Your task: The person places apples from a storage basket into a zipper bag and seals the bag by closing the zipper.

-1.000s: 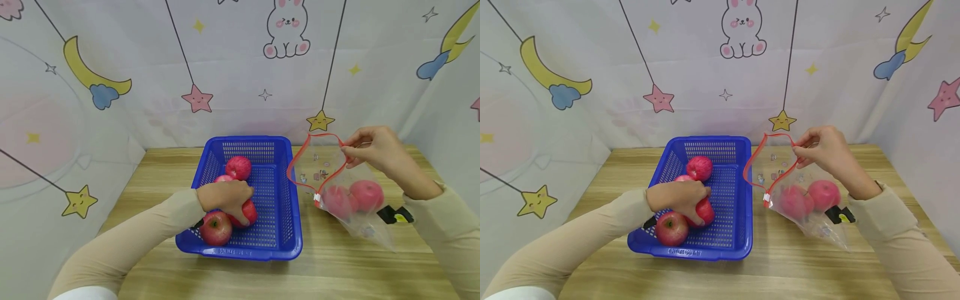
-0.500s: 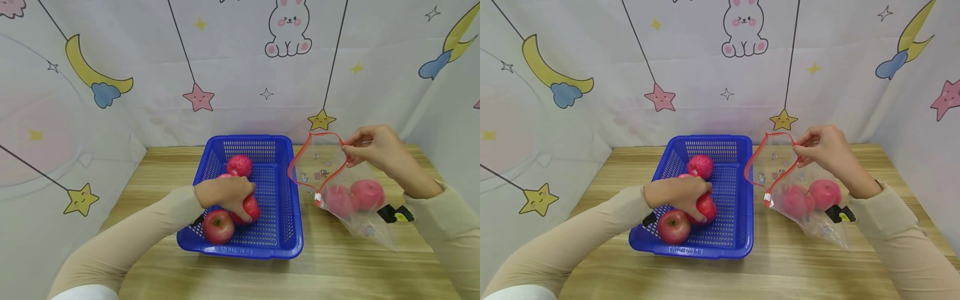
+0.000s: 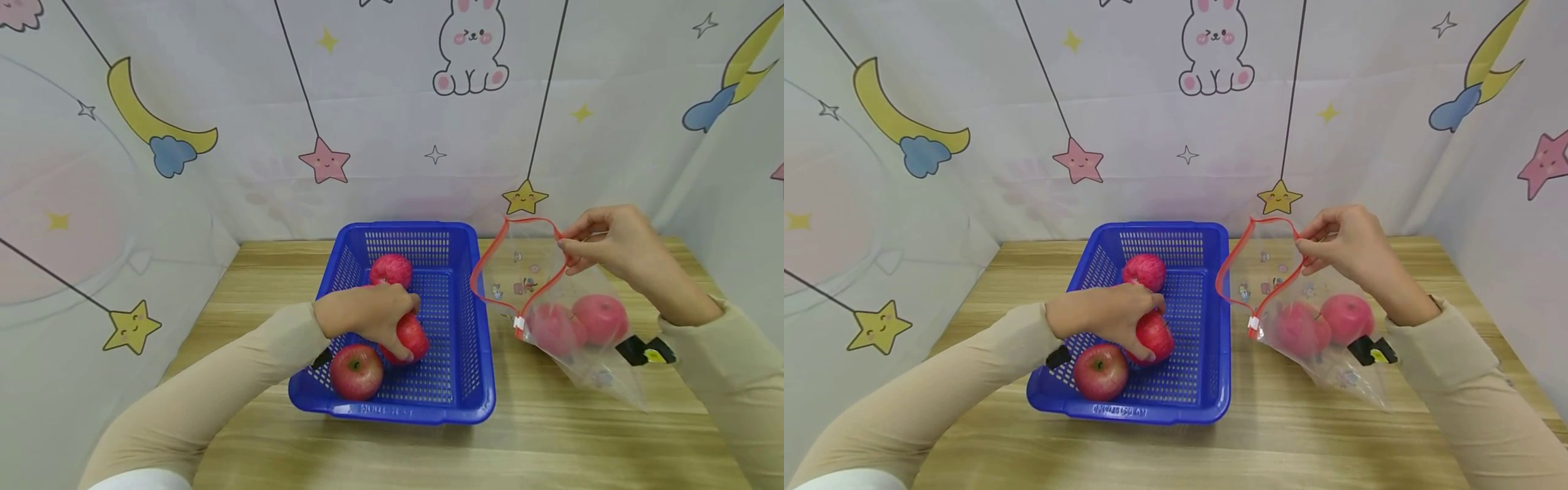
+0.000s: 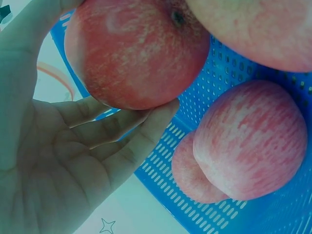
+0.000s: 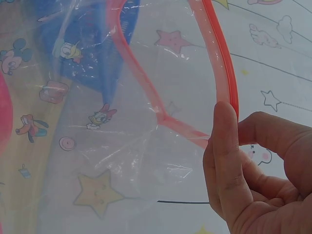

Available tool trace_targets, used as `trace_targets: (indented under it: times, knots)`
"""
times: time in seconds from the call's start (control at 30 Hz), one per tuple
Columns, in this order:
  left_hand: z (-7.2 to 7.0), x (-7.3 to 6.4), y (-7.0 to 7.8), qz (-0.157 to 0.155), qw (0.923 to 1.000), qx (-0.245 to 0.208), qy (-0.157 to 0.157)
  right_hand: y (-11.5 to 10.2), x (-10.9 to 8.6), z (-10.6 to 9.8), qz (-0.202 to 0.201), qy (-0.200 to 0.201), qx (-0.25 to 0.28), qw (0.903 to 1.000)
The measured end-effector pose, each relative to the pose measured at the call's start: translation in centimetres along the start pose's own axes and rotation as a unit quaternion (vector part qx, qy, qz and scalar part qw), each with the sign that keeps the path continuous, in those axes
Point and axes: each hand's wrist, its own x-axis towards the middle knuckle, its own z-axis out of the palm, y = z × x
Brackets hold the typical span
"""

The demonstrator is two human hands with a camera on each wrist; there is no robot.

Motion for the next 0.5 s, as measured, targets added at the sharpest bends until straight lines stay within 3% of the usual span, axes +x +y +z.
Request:
trace_targets:
  times: [0.33, 0.5]
  knots:
    - [-0.35, 0.08, -0.28, 0.020, 0.9996, -0.015, 0.015, 0.10, -0.03, -0.04, 0.001, 0.000, -0.003, 1.0000]
    - [-0.43, 0.00, -0.34, 0.014, 0.9995, -0.016, 0.024, 0.17, -0.03, -0.04, 0.004, 0.004, -0.023, 0.9997]
